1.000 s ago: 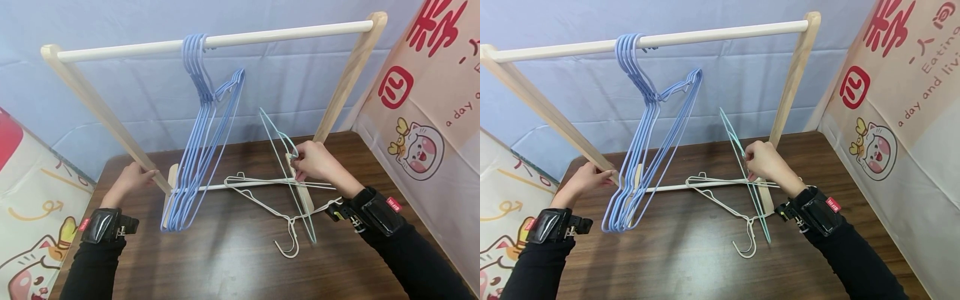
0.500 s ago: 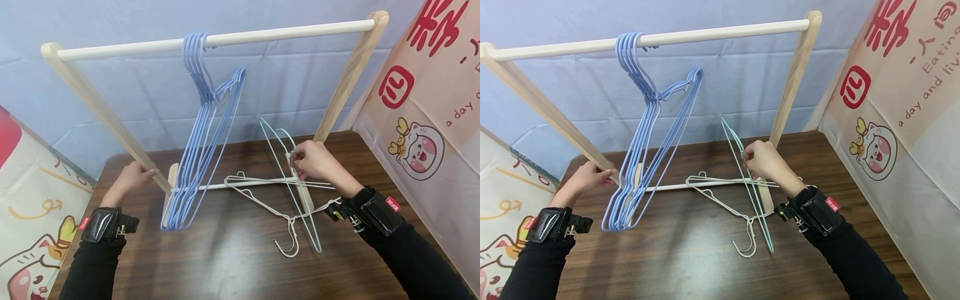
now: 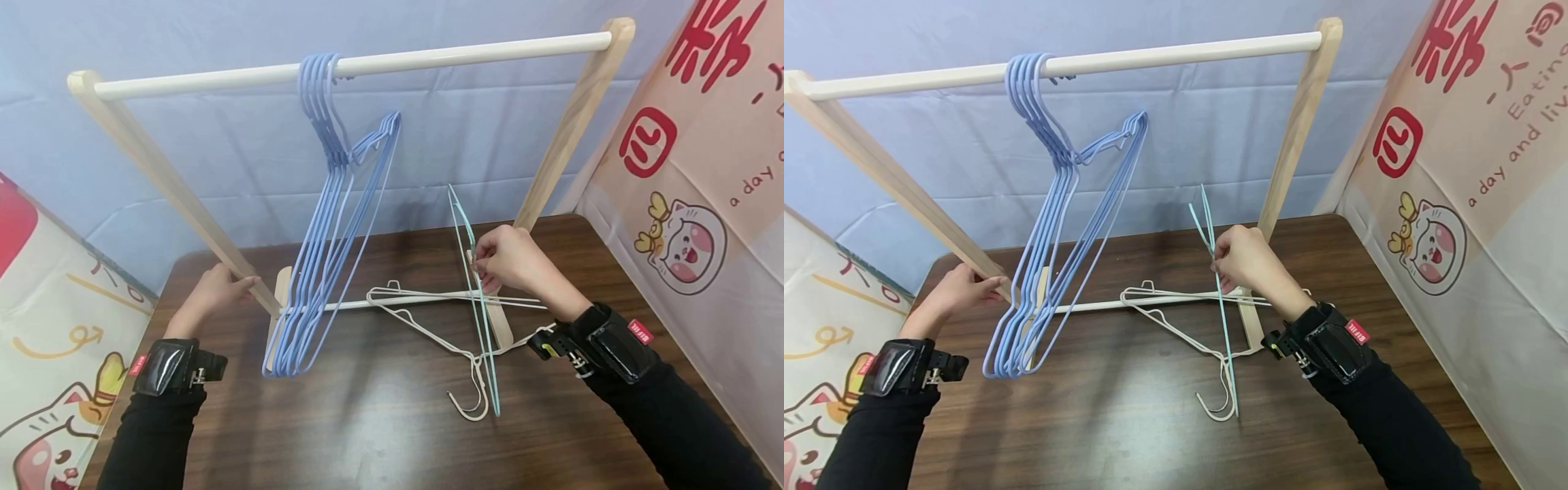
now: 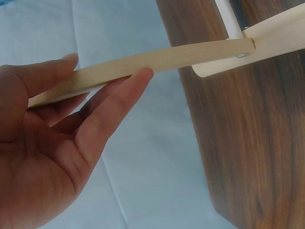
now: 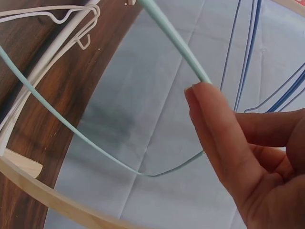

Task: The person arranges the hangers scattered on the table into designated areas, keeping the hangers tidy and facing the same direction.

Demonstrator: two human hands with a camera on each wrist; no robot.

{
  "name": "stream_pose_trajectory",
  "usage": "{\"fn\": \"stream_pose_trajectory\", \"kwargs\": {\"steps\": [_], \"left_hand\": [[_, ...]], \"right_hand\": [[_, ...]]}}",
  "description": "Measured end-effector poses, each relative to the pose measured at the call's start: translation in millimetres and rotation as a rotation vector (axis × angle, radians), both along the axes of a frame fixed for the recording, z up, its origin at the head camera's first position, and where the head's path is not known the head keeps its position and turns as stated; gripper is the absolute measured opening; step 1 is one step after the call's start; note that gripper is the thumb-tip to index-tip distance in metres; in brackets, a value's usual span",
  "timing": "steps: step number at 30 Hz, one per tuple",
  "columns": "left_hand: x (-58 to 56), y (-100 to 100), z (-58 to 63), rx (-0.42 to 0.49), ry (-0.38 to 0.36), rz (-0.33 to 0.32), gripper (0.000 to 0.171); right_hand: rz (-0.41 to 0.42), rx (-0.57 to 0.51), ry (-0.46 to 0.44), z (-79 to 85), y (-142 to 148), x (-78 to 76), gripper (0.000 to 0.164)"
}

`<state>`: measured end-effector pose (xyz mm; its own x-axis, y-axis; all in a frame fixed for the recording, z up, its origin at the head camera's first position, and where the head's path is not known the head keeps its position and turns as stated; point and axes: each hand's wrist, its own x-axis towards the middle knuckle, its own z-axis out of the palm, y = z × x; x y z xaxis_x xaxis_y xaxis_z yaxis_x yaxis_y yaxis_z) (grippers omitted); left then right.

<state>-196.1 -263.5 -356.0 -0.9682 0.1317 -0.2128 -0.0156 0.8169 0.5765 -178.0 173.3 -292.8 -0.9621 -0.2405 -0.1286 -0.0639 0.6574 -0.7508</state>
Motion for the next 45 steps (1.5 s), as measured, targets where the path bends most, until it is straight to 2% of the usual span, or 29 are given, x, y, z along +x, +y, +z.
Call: {"fn": "stream_pose_trajectory", "kwargs": {"steps": [9, 16, 24, 29, 35, 42, 45], "left_hand": [[0.0, 0.3, 0.4, 0.014, -0.011, 0.009, 0.039], [0.6, -0.4, -0.1, 0.026, -0.001, 0.001, 0.039], [0.3, -0.8, -0.3, 0.019, -0.002, 0.0, 0.039], [0.0, -1.2, -0.5, 0.015, 0.0, 0.005, 0.038], [0.3, -1.2, -0.8, 0.029, 0.005, 0.003, 0.038], [0.1, -1.3, -1.5, 0.024, 0.009, 0.004, 0.038], [-0.3, -1.2, -1.9, 0.019, 0.007, 0.007, 0.038]], "right_hand": [[-0.002, -0.061, -0.002, 8.1, -3.7, -0.7, 0.009], [0.002, -0.094, 0.019, 22.9, -9.8, -1.7, 0.008], [0.006, -0.084, 0.025, 37.8, -18.8, -3.2, 0.008], [0.027, -0.059, 0.062, 46.8, -24.8, -3.9, 0.007], [0.039, -0.102, 0.056, 57.4, -32.4, -3.5, 0.008], [0.05, -0.074, 0.076, 65.3, -40.9, -4.2, 0.007], [0.04, -0.094, 0.066, 69.4, -43.7, -4.1, 0.007]]}}
